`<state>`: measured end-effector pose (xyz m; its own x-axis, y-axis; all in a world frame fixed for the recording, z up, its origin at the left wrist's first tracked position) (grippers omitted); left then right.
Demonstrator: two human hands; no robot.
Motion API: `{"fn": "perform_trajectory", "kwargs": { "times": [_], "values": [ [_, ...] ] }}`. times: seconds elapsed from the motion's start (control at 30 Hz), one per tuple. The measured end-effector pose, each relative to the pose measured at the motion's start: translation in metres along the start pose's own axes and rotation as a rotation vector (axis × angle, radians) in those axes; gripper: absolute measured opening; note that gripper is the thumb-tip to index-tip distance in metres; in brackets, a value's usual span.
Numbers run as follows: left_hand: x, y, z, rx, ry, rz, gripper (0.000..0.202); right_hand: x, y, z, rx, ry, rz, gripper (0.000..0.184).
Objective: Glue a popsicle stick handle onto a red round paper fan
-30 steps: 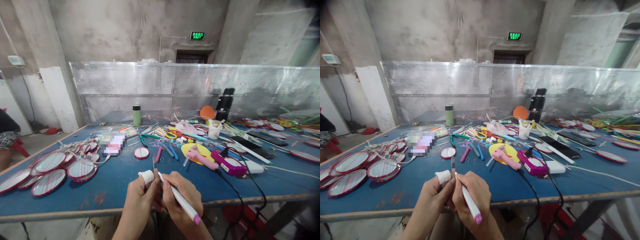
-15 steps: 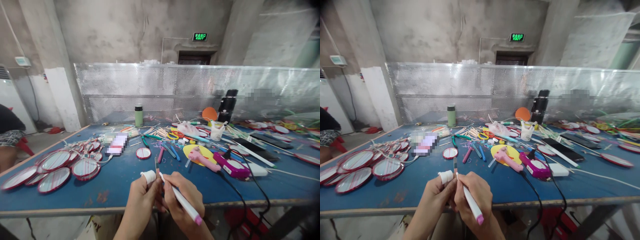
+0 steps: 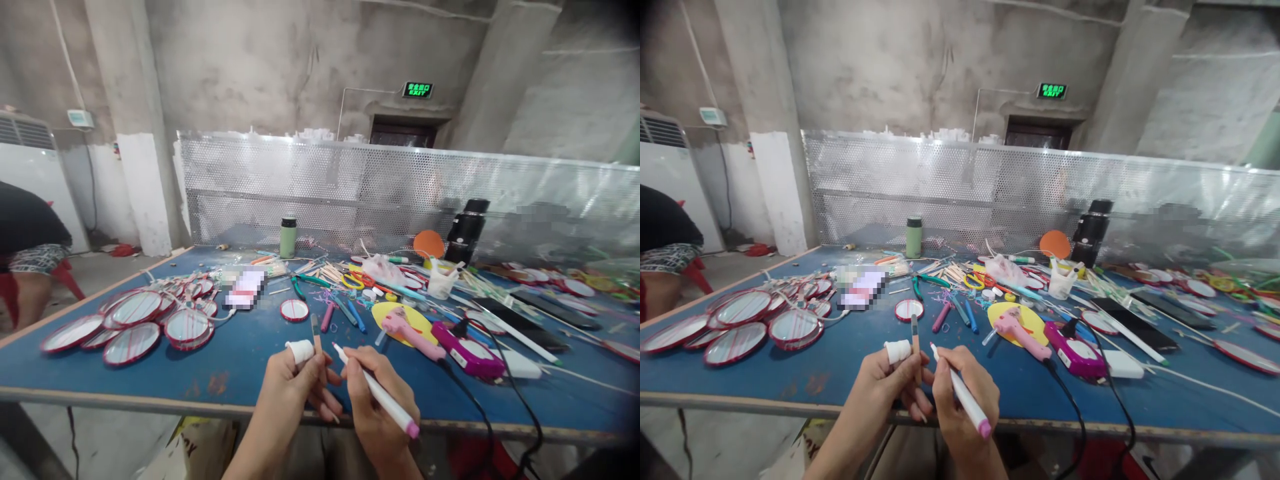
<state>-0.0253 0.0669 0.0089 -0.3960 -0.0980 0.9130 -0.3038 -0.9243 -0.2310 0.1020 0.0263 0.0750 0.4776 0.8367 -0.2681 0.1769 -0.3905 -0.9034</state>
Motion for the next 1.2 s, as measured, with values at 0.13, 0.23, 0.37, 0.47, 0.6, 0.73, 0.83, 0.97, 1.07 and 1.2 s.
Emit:
{"fn": "perform_trajectory", "kwargs": {
  "times": [0.13, 0.23, 0.37, 0.47, 0.6, 0.73, 0.83, 0.97, 1.07, 1.2],
  "values": [
    [0.003, -0.001, -0.001, 0.018, 0.006, 0.004, 0.045, 0.001, -0.002, 0.002, -0.019, -0.011, -0.006, 0.015],
    [0.004, -0.002, 0.000, 0.029, -0.009, -0.006, 0.046, -0.001, -0.003, 0.003, -0.030, -0.007, -0.026, 0.015],
    [0.007, -0.004, 0.002, 0.013, -0.038, -0.010, 0.044, -0.002, -0.003, 0.003, -0.043, -0.006, -0.041, 0.015],
    [0.008, -0.005, 0.001, 0.026, -0.044, -0.020, 0.045, -0.002, -0.002, 0.003, -0.033, 0.000, -0.042, 0.015],
    [0.008, -0.006, 0.000, 0.038, -0.027, -0.028, 0.046, -0.002, -0.002, 0.002, -0.030, 0.001, -0.043, 0.015],
    [0.009, -0.006, -0.001, 0.051, -0.051, 0.003, 0.041, -0.003, -0.003, 0.001, -0.027, -0.001, -0.049, 0.015],
    [0.010, -0.005, -0.003, 0.085, -0.075, 0.024, 0.038, -0.004, -0.004, 0.001, -0.025, 0.007, -0.051, 0.015],
    [0.013, -0.004, -0.006, 0.143, -0.113, 0.062, 0.036, -0.004, -0.003, 0.002, -0.041, -0.022, -0.054, 0.015],
    [0.013, -0.005, -0.007, 0.152, -0.134, 0.070, 0.035, -0.003, -0.001, 0.003, -0.043, -0.038, -0.060, 0.015],
    [0.010, -0.005, -0.009, 0.152, -0.158, 0.064, 0.032, 0.001, 0.002, 0.006, -0.084, -0.079, -0.044, 0.015]
  ]
}}
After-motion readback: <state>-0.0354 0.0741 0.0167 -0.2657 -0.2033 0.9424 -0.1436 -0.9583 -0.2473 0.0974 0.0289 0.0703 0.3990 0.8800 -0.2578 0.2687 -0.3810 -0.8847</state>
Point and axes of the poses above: each hand's wrist, its own y-axis away from the middle knuckle, its own z-axis out of the palm, x = y × z, the point moved 8 cm from there along -y, towards the middle knuckle, and after that the axes turned 14 degrees about -x, right-handed, at the moved point
